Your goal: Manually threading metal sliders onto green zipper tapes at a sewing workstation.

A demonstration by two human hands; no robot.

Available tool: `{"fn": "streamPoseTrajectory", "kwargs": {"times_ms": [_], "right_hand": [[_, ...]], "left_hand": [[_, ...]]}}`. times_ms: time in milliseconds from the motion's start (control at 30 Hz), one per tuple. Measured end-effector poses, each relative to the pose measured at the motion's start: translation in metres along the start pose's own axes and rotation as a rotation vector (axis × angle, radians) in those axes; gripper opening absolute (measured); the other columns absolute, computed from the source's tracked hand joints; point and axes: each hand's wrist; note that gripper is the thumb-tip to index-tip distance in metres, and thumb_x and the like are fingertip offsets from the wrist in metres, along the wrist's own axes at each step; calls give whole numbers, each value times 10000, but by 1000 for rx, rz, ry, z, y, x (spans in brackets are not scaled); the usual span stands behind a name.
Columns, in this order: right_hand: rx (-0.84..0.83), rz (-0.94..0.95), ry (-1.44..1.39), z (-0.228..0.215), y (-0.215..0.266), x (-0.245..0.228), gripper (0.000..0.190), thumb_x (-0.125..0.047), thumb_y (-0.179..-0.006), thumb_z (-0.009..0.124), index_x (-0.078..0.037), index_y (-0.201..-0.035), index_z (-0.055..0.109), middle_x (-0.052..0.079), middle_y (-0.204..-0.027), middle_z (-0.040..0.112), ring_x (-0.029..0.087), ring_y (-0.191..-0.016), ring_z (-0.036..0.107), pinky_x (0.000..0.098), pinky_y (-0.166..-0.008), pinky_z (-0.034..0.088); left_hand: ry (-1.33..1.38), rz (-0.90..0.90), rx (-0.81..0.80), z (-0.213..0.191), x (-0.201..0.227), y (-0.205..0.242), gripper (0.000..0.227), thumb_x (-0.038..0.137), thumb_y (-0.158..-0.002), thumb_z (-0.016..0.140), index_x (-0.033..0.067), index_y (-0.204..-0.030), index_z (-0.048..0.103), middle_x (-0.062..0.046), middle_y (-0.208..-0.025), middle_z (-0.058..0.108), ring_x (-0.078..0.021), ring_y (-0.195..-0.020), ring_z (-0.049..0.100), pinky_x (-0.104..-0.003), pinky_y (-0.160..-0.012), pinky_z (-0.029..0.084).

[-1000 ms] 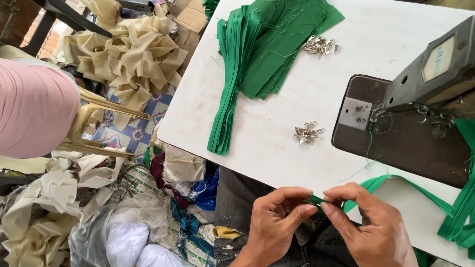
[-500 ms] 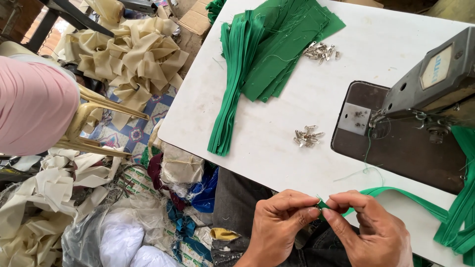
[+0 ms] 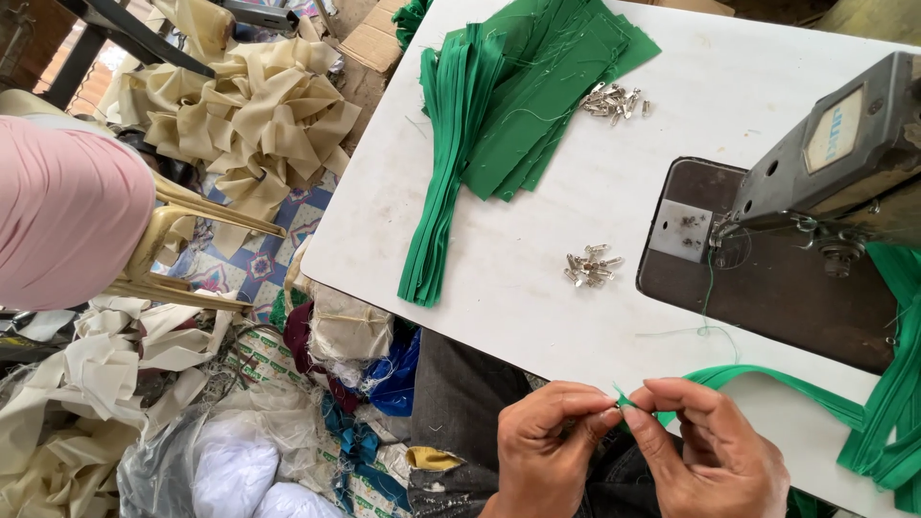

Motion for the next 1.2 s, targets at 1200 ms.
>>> {"fn": "streamPoseTrajectory", "kwargs": {"times_ms": [1200], "right_hand": [[-83, 107, -66, -9, -25, 32, 156, -86, -849, 809, -19, -989, 785, 76, -886, 824, 133, -785, 729, 252, -756, 596]], "left_hand": [[-91, -162, -187, -16, 28, -20, 161, 145, -935, 788, 75, -1060, 714, -77, -927, 776, -138, -748, 721, -297, -653, 611]]}}
Point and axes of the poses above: each hand's wrist, its own y-axis away from the middle knuckle, its own z-axis out of the palm, x = y × z
